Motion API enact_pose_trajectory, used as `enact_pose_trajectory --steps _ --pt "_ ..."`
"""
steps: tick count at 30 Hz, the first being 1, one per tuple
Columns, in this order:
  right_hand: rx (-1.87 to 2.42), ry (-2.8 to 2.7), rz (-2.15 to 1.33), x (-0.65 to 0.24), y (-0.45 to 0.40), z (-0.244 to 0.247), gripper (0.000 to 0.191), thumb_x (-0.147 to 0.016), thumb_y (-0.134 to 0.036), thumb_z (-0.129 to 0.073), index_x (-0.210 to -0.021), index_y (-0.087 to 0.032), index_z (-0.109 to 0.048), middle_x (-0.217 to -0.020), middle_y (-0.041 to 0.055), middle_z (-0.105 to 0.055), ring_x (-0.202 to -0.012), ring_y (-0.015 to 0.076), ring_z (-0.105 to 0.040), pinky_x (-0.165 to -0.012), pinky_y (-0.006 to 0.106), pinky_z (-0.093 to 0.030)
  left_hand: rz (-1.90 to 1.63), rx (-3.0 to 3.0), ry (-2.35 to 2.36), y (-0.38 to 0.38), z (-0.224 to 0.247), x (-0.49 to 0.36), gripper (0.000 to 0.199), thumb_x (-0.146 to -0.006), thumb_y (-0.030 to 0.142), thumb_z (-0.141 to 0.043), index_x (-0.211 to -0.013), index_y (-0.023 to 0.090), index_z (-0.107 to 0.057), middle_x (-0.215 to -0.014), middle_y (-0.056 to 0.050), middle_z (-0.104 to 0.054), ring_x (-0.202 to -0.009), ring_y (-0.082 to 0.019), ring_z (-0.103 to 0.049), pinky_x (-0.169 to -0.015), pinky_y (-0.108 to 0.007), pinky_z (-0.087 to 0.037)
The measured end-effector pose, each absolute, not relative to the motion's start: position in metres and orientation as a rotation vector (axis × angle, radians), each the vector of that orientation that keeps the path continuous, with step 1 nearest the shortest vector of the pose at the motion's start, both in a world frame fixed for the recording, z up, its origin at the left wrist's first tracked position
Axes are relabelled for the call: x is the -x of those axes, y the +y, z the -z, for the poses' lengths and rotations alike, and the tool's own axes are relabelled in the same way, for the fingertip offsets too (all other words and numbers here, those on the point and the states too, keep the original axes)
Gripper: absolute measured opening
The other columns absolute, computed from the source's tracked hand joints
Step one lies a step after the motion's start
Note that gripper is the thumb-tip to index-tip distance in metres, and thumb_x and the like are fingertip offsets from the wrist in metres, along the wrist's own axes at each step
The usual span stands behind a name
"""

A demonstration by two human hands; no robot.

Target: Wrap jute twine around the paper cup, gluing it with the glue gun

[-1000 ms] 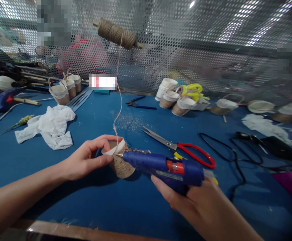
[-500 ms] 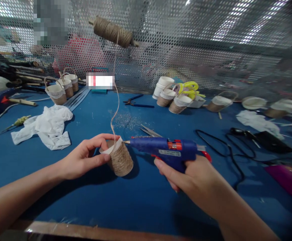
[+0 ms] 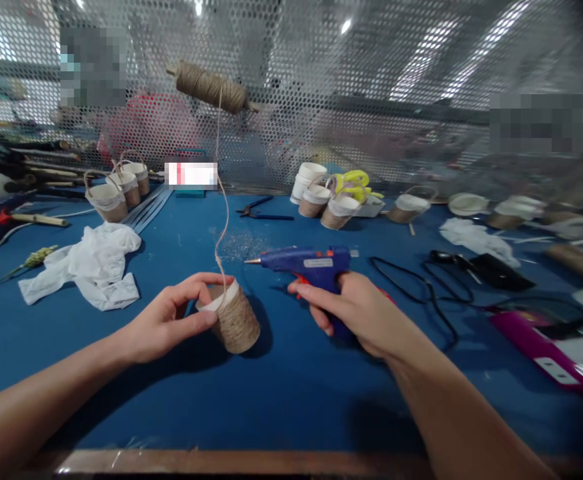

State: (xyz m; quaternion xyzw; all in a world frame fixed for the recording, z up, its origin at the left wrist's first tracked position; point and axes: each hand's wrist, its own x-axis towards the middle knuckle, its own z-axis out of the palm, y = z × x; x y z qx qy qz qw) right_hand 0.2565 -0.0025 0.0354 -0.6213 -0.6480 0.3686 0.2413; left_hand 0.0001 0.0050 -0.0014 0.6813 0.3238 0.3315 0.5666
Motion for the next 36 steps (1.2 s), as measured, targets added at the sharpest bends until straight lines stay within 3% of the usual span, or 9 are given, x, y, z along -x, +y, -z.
enact_pose_trajectory --steps 4,10,15,18,20,22,25,29,36 --pt "1.879 -1.624 -0.734 -0.267 0.034 -0.031 0.023 -0.084 -0.039 -0.052 -0.085 -0.016 -0.056 -0.08 0.0047 -0.064 -0.064 0.0131 -0.06 -0.062 0.026 -0.049 -0.799 -1.645 0.752 0.006 0.001 -0.001 0.021 -0.082 0.03 -0.054 -0.068 0.016 -0.049 -0.126 -0.012 -0.048 -0.115 -0.027 -0.046 -0.096 -0.041 -0.032" --pt "2.164 -1.628 -0.572 -0.27 0.093 -0.015 0.027 -0.088 -0.032 -0.05 -0.109 -0.016 -0.056 -0.109 0.0066 -0.059 -0.09 0.018 -0.059 -0.076 0.038 -0.05 -0.86 -1.699 0.737 0.008 0.007 -0.001 0.019 -0.082 0.029 -0.054 -0.069 0.015 -0.049 -0.119 -0.012 -0.049 -0.114 -0.025 -0.046 -0.096 -0.039 -0.031" --pt "2.126 -1.682 -0.512 -0.255 0.099 -0.015 0.029 -0.088 -0.029 -0.052 -0.115 -0.017 -0.053 -0.118 0.0086 -0.054 -0.098 0.02 -0.057 -0.082 0.041 -0.048 -0.896 -1.725 0.724 0.009 0.009 -0.001 0.017 -0.082 0.026 -0.054 -0.069 0.016 -0.049 -0.117 -0.01 -0.049 -0.114 -0.023 -0.045 -0.097 -0.039 -0.03" --pt "1.93 -1.789 -0.622 -0.233 0.082 -0.027 0.026 -0.088 -0.033 -0.05 -0.104 -0.016 -0.059 -0.112 0.0091 -0.058 -0.097 0.0197 -0.057 -0.083 0.04 -0.046 -0.899 -1.738 0.715 0.009 0.009 -0.001 0.016 -0.082 0.024 -0.054 -0.069 0.016 -0.049 -0.115 -0.01 -0.049 -0.114 -0.023 -0.045 -0.098 -0.039 -0.029" --pt "1.732 -1.89 -0.806 -0.213 0.067 -0.033 0.039 -0.089 -0.044 -0.042 -0.086 -0.014 -0.067 -0.098 0.0105 -0.065 -0.091 0.0202 -0.06 -0.082 0.035 -0.046 -0.891 -1.749 0.704 0.009 0.009 -0.001 0.014 -0.082 0.023 -0.054 -0.07 0.016 -0.049 -0.113 -0.009 -0.049 -0.112 -0.022 -0.046 -0.098 -0.038 -0.029" --pt "1.511 -1.965 -1.015 -0.193 0.055 -0.036 0.046 -0.091 -0.046 -0.034 -0.084 -0.017 -0.068 -0.091 0.007 -0.068 -0.086 0.017 -0.061 -0.076 0.029 -0.048 -0.884 -1.76 0.688 0.009 0.009 -0.002 0.014 -0.081 0.022 -0.054 -0.069 0.016 -0.049 -0.11 -0.009 -0.05 -0.109 -0.021 -0.047 -0.097 -0.037 -0.031" --pt "1.301 -1.98 -1.157 -0.175 0.041 -0.038 0.029 -0.087 -0.037 -0.046 -0.084 -0.016 -0.066 -0.086 0.0054 -0.069 -0.078 0.0143 -0.061 -0.07 0.026 -0.048 -0.875 -1.766 0.693 0.009 0.009 -0.003 0.014 -0.08 0.021 -0.054 -0.069 0.016 -0.049 -0.106 -0.009 -0.052 -0.105 -0.02 -0.049 -0.096 -0.037 -0.032" --pt "1.231 -1.896 -1.028 -0.18 0.03 -0.043 0.015 -0.079 -0.029 -0.057 -0.078 -0.015 -0.062 -0.079 0.0035 -0.064 -0.073 0.0132 -0.056 -0.071 0.027 -0.044 -0.87 -1.641 0.749 0.01 0.007 -0.003 0.014 -0.079 0.024 -0.055 -0.068 0.016 -0.05 -0.102 -0.008 -0.056 -0.104 -0.022 -0.05 -0.092 -0.035 -0.036" --pt "1.258 -1.797 -0.879 -0.202 0.008 -0.048 0.019 -0.076 -0.034 -0.059 -0.069 -0.016 -0.057 -0.065 -0.0009 -0.055 -0.06 0.0112 -0.048 -0.059 0.026 -0.04 -0.862 -1.451 0.786 0.009 0.0 -0.008 0.018 -0.077 0.028 -0.058 -0.067 0.015 -0.053 -0.094 -0.007 -0.058 -0.09 -0.019 -0.052 -0.084 -0.032 -0.038"
